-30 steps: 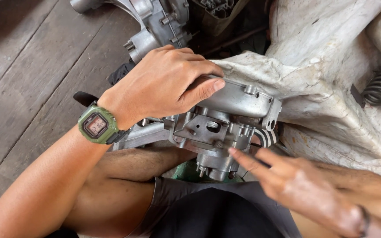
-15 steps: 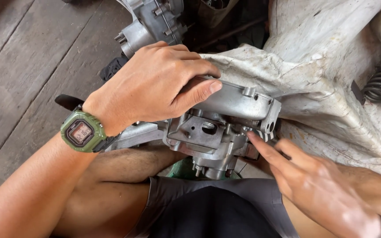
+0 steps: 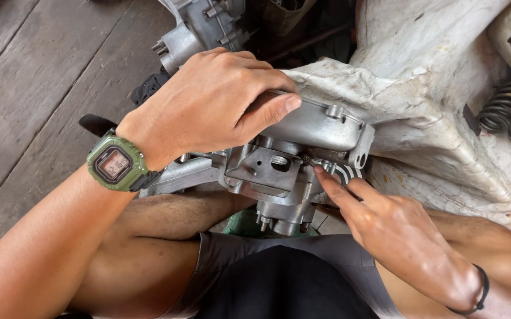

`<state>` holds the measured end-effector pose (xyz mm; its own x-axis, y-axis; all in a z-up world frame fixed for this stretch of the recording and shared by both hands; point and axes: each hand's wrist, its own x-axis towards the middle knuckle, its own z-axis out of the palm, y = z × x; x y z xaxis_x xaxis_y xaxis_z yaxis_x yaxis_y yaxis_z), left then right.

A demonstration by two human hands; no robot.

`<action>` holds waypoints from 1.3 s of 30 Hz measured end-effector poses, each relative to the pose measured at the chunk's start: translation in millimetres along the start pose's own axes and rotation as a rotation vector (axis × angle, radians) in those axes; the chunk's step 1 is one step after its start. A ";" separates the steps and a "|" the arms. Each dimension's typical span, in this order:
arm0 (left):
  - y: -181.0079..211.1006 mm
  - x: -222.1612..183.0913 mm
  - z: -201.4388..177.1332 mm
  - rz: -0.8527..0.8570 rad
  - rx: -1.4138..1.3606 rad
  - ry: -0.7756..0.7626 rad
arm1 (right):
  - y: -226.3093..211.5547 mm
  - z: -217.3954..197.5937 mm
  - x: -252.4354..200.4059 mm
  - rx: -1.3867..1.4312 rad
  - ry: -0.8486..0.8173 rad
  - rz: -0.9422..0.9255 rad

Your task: The person is working on a disassembled engine block, using a screwdriver to tighten bolts on a metal component attached to the engine. They repeatedly adjust and tighten the component throughout the clip.

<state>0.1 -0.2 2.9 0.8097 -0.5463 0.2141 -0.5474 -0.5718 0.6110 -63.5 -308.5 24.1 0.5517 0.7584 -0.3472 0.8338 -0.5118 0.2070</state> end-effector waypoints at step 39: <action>0.2 -0.1 2.4 -0.107 -0.014 -0.034 | 5.2 -71.3 12.1 -0.220 0.360 0.049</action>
<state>-0.5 -1.8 1.2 0.8555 -0.5034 0.1210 -0.4551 -0.6196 0.6395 -51.0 -273.2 86.3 0.5300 0.8480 0.0009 0.7697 -0.4814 0.4192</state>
